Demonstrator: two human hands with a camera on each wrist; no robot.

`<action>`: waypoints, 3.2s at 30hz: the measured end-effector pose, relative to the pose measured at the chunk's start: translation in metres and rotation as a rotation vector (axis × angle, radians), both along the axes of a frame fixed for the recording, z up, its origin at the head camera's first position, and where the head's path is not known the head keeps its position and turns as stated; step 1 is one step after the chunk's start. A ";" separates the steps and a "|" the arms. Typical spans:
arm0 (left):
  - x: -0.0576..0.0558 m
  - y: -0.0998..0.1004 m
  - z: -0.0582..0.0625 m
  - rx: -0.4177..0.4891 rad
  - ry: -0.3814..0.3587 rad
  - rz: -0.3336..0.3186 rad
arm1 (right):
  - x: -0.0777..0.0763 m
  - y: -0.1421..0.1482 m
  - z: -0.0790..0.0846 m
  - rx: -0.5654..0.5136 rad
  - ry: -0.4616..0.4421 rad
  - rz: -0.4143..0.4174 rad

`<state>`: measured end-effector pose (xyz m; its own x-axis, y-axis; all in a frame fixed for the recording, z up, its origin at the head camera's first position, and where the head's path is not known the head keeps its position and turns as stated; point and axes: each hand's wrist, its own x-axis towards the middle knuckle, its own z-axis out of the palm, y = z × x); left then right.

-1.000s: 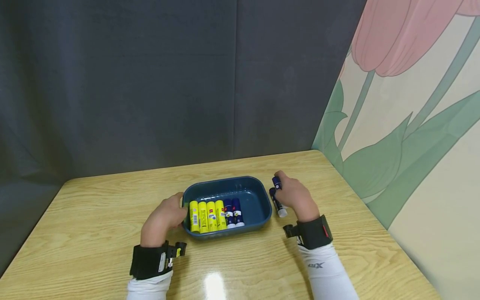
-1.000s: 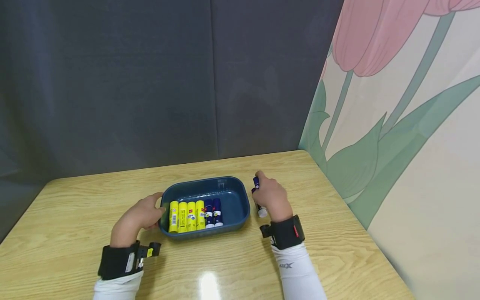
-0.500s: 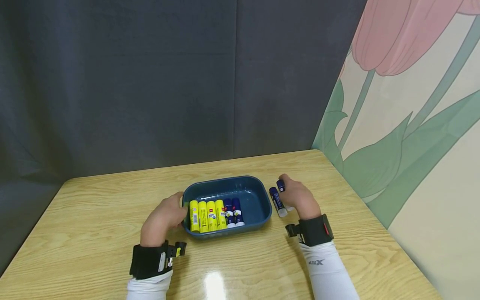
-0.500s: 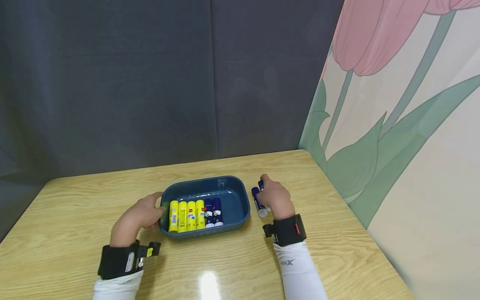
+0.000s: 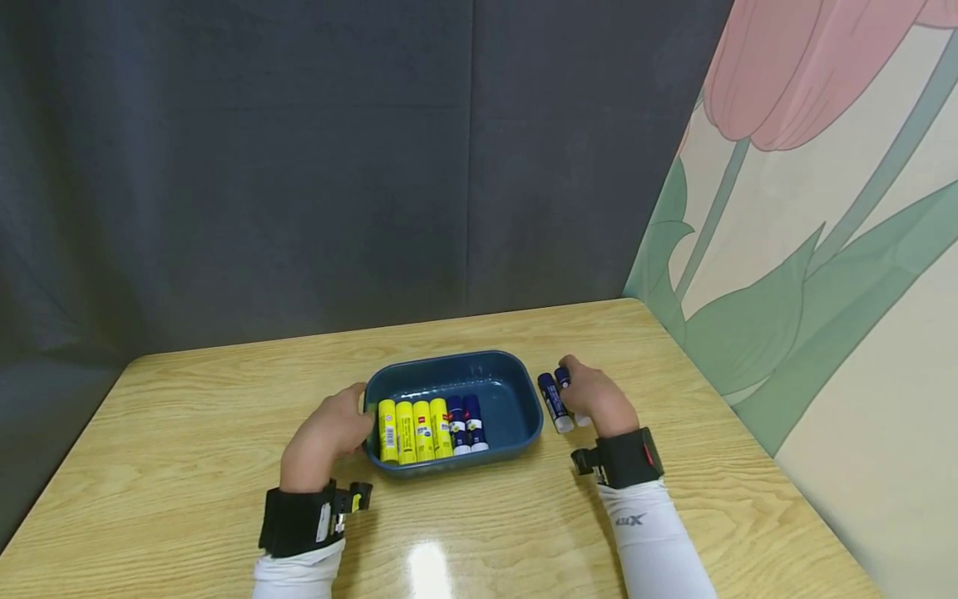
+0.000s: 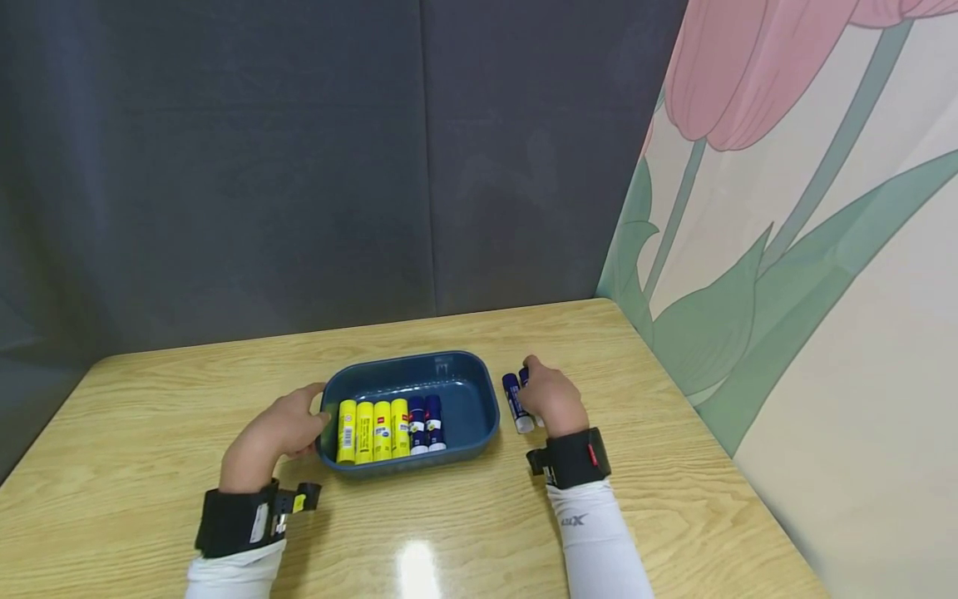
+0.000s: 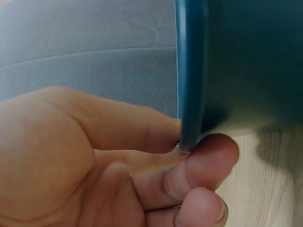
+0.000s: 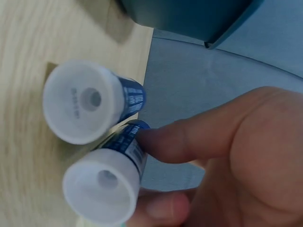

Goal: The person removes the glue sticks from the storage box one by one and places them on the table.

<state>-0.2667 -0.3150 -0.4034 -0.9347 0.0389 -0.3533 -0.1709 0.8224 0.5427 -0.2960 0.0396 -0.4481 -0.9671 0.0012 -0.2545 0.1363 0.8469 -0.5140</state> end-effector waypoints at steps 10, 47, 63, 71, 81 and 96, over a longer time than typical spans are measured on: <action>0.000 0.000 -0.001 0.009 -0.005 0.001 | -0.001 0.001 -0.006 -0.014 -0.023 -0.010; 0.000 -0.001 0.001 0.019 -0.006 -0.013 | -0.001 0.004 -0.001 0.044 -0.047 -0.033; 0.000 -0.003 0.001 0.013 -0.008 -0.013 | 0.001 0.003 -0.002 0.045 -0.042 -0.033; 0.002 -0.005 0.001 0.016 -0.004 -0.023 | 0.002 0.002 0.002 0.037 -0.049 -0.030; 0.003 -0.006 0.000 0.026 -0.002 -0.017 | 0.004 0.001 0.003 0.039 -0.067 -0.042; 0.003 -0.006 0.001 0.015 -0.004 -0.021 | 0.004 0.002 0.004 0.041 -0.071 -0.061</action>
<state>-0.2638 -0.3210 -0.4022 -0.9324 0.0635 -0.3559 -0.1559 0.8176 0.5543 -0.2916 0.0411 -0.4437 -0.9445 0.0719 -0.3207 0.2234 0.8562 -0.4659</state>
